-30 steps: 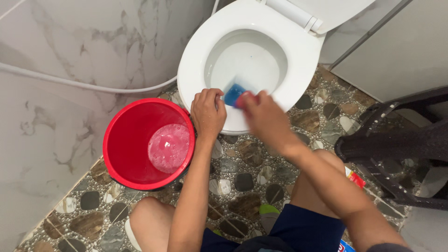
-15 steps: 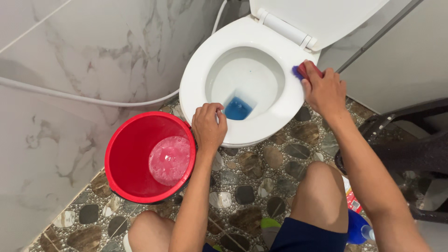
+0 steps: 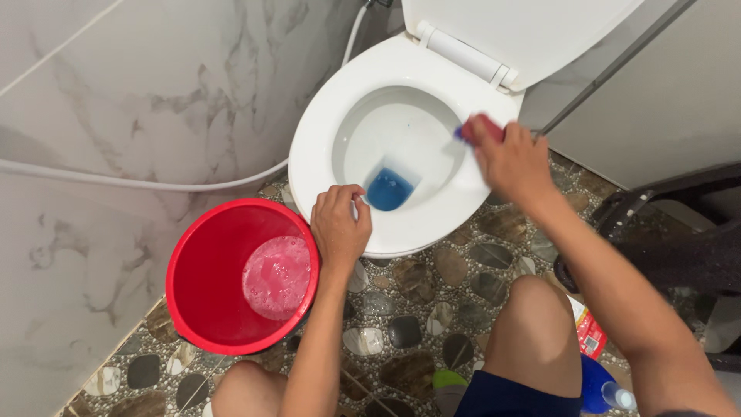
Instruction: The person dips a scrub brush into a bucket of cleaning solution and scrubs the rim, hinges, and interior of a toilet bowl with the brush.
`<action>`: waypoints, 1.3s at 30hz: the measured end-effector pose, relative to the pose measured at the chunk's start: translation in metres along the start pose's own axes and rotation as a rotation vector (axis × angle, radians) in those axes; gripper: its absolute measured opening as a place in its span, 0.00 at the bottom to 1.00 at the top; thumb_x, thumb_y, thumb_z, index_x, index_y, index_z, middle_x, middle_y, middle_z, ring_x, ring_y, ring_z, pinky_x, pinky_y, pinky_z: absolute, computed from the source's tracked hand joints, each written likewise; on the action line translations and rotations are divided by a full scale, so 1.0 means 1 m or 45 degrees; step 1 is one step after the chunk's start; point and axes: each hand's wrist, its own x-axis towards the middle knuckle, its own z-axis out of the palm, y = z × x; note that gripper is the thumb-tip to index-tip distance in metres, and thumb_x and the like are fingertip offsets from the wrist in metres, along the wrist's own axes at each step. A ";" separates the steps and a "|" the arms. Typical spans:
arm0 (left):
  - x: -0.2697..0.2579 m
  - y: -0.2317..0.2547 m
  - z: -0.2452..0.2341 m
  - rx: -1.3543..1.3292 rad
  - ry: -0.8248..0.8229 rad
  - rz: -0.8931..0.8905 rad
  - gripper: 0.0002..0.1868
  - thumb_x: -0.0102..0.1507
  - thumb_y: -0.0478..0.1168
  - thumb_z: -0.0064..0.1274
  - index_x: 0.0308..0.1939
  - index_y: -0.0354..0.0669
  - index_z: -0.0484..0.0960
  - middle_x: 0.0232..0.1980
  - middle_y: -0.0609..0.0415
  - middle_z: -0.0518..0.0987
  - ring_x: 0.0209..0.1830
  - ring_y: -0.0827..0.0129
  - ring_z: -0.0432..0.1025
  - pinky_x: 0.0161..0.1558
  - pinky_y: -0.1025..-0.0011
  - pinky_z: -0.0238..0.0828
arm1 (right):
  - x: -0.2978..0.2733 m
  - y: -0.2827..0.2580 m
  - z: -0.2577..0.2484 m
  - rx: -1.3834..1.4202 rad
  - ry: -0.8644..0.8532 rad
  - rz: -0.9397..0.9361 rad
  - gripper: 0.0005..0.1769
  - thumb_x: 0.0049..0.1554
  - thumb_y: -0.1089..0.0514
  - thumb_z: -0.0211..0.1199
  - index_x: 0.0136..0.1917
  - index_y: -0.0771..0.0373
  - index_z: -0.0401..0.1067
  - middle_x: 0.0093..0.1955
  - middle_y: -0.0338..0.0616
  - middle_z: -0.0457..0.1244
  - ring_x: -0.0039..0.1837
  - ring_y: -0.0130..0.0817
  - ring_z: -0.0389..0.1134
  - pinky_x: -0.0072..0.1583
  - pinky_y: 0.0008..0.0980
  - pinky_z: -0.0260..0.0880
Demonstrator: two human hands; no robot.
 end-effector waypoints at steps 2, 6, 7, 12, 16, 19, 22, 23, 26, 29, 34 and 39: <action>0.000 -0.001 0.001 -0.004 0.014 -0.005 0.07 0.60 0.34 0.52 0.40 0.44 0.83 0.41 0.54 0.81 0.46 0.57 0.73 0.50 0.60 0.67 | 0.030 0.018 0.011 0.068 -0.038 0.055 0.33 0.68 0.44 0.49 0.83 0.49 0.53 0.53 0.61 0.60 0.50 0.55 0.64 0.52 0.59 0.62; 0.003 -0.001 0.000 -0.004 0.021 0.000 0.07 0.60 0.35 0.52 0.40 0.44 0.83 0.41 0.54 0.81 0.47 0.57 0.73 0.50 0.60 0.67 | 0.074 0.028 0.030 0.094 0.049 0.040 0.33 0.68 0.45 0.50 0.84 0.51 0.54 0.55 0.63 0.59 0.52 0.57 0.63 0.52 0.59 0.61; 0.004 -0.001 0.000 -0.009 0.003 -0.006 0.07 0.60 0.35 0.52 0.41 0.44 0.83 0.41 0.54 0.81 0.46 0.57 0.73 0.49 0.61 0.67 | 0.085 0.027 0.035 0.060 0.109 0.007 0.34 0.68 0.45 0.52 0.84 0.51 0.54 0.55 0.64 0.59 0.53 0.58 0.63 0.52 0.59 0.62; 0.005 -0.001 -0.001 -0.009 -0.014 -0.024 0.08 0.59 0.35 0.53 0.41 0.44 0.83 0.40 0.55 0.80 0.45 0.58 0.73 0.48 0.61 0.66 | 0.142 0.005 0.063 -0.018 0.354 -0.160 0.37 0.65 0.46 0.59 0.84 0.51 0.57 0.54 0.64 0.60 0.52 0.58 0.64 0.51 0.59 0.63; 0.008 -0.002 -0.002 -0.036 -0.028 -0.044 0.08 0.58 0.35 0.54 0.41 0.44 0.84 0.40 0.55 0.80 0.45 0.58 0.73 0.48 0.61 0.66 | 0.193 -0.025 0.081 0.059 0.422 -0.189 0.36 0.65 0.48 0.61 0.83 0.55 0.58 0.54 0.65 0.60 0.51 0.58 0.64 0.49 0.58 0.63; 0.010 -0.001 -0.002 -0.048 -0.022 -0.042 0.08 0.58 0.34 0.54 0.41 0.44 0.83 0.40 0.55 0.80 0.44 0.58 0.73 0.48 0.61 0.66 | 0.230 -0.048 0.093 0.083 0.431 -0.156 0.35 0.64 0.48 0.61 0.81 0.56 0.59 0.54 0.65 0.60 0.52 0.59 0.64 0.50 0.59 0.62; 0.010 -0.002 -0.003 -0.067 -0.015 -0.033 0.08 0.58 0.34 0.54 0.41 0.43 0.83 0.40 0.55 0.80 0.44 0.58 0.73 0.48 0.61 0.66 | 0.258 -0.072 0.104 0.120 0.445 -0.125 0.33 0.64 0.48 0.61 0.80 0.54 0.60 0.55 0.65 0.60 0.54 0.60 0.64 0.52 0.61 0.62; 0.010 -0.002 -0.004 -0.078 -0.013 -0.026 0.08 0.58 0.34 0.54 0.41 0.43 0.83 0.40 0.55 0.81 0.44 0.59 0.74 0.48 0.61 0.67 | 0.265 -0.079 0.106 0.120 0.483 -0.132 0.33 0.63 0.48 0.61 0.79 0.53 0.61 0.55 0.64 0.61 0.55 0.59 0.64 0.54 0.61 0.62; 0.010 -0.003 -0.003 -0.056 -0.022 -0.033 0.08 0.58 0.34 0.54 0.40 0.43 0.83 0.39 0.55 0.81 0.44 0.58 0.74 0.47 0.61 0.66 | 0.276 -0.105 0.106 0.092 0.421 -0.168 0.32 0.61 0.48 0.60 0.77 0.51 0.62 0.54 0.62 0.61 0.54 0.59 0.65 0.54 0.64 0.62; 0.010 -0.003 -0.003 -0.050 -0.016 -0.019 0.08 0.58 0.34 0.54 0.41 0.43 0.83 0.40 0.56 0.80 0.44 0.58 0.73 0.47 0.61 0.66 | 0.262 -0.137 0.093 0.255 0.374 -0.292 0.30 0.63 0.48 0.58 0.77 0.47 0.61 0.57 0.60 0.61 0.58 0.57 0.66 0.57 0.63 0.63; 0.008 -0.004 -0.002 0.072 -0.034 -0.065 0.19 0.57 0.38 0.56 0.52 0.40 0.78 0.56 0.44 0.75 0.64 0.46 0.64 0.64 0.49 0.54 | 0.221 -0.178 0.079 0.455 0.261 -0.480 0.32 0.61 0.44 0.59 0.77 0.36 0.59 0.58 0.60 0.63 0.58 0.55 0.67 0.55 0.65 0.64; 0.007 -0.008 0.007 0.179 0.066 -0.175 0.39 0.56 0.41 0.58 0.68 0.27 0.63 0.73 0.28 0.59 0.79 0.32 0.43 0.73 0.36 0.25 | 0.251 -0.087 0.089 0.318 0.295 -0.142 0.29 0.63 0.47 0.58 0.77 0.41 0.62 0.59 0.57 0.64 0.59 0.56 0.67 0.57 0.73 0.61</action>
